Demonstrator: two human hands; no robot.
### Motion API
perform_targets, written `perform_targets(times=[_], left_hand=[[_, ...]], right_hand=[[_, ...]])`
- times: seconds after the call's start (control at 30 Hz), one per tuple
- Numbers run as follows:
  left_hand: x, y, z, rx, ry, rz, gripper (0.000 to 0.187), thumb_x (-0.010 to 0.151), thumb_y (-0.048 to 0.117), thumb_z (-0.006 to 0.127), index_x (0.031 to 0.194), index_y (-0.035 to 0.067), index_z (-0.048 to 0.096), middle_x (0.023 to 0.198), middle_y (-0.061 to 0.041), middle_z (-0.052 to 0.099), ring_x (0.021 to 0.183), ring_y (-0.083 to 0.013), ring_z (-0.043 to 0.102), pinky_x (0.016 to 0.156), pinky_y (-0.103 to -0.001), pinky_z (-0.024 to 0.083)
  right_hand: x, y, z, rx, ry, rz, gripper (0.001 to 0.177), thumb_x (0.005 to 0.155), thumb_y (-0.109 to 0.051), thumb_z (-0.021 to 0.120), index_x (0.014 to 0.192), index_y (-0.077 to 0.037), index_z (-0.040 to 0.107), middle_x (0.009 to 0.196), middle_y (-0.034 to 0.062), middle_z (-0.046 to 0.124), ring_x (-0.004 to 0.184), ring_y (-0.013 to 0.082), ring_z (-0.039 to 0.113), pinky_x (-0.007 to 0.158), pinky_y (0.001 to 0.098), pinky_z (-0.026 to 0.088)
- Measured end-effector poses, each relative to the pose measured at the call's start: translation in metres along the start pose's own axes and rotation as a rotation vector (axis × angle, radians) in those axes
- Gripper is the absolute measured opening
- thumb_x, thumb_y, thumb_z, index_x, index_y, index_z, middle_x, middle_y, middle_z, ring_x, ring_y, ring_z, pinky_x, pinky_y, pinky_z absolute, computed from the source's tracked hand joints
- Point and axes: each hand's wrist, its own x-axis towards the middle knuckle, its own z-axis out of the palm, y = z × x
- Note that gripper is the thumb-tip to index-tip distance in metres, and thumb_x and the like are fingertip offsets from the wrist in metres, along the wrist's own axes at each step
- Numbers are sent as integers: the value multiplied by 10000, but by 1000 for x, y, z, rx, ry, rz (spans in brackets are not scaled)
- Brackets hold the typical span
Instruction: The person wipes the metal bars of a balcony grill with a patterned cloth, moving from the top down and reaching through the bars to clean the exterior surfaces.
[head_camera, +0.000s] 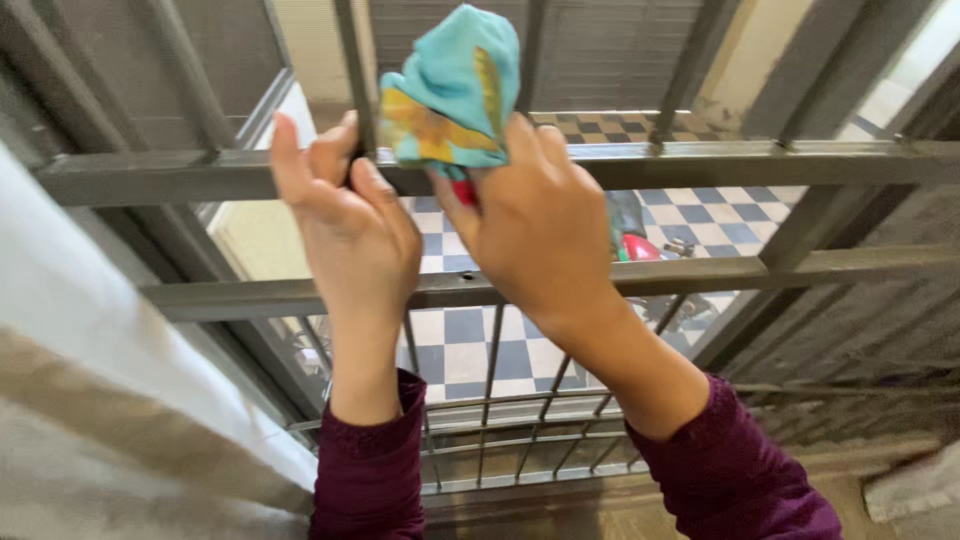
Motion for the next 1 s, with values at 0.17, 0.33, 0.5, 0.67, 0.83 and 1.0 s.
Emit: perform_targets(times=[0.17,0.33,0.5,0.67,0.83,1.0], left_hand=[[3,4,4,23,9,12,571,1179,-35,400,1565,32,-16,1257,-172,631,1185,-249,637,1125,-386,419],[2,9,26,-34,40,-80,479,1175,-3,366,1579,20,109,1330,-217,602,1245,-244,625,1074,-338,461],[-13,29,61,187,207,-71,365,1189,93,417,1535,68,305,1605,-236,300,1544,-308,345,1301,-408,322],[-15,80,122,-3,245,33,331,1118,92,488,1442,55,431,1624,-171,383,1513,-329,396,1300,-483,270],[-21,155,154,-175,73,103,328,1080,45,564,1393,34,466,1501,-183,531,1406,-318,520,1211,-498,333],[-15,215,193,-417,-184,184,355,1030,61,616,1373,66,523,1417,-125,609,1279,-279,600,1158,-437,406]], right_hand=[[-31,54,-21,-113,42,-47,431,894,-410,856,858,-28,659,928,101,587,812,284,627,639,419,511],[-58,125,-38,-134,199,-3,510,869,-400,905,1101,-17,661,1003,117,625,830,286,683,707,386,558],[-89,178,-51,-65,347,57,447,893,-244,835,1214,-17,623,1049,129,672,900,332,717,806,371,596],[-112,231,-74,-157,374,165,449,886,-231,839,1242,-26,657,1125,130,701,946,335,741,839,374,611],[-134,284,-105,-273,378,177,473,949,-332,810,1286,-32,667,1227,163,680,1079,371,718,921,411,598],[-148,339,-141,-359,354,228,393,1015,-390,730,1264,-87,727,1307,156,675,1136,374,728,909,410,593]])
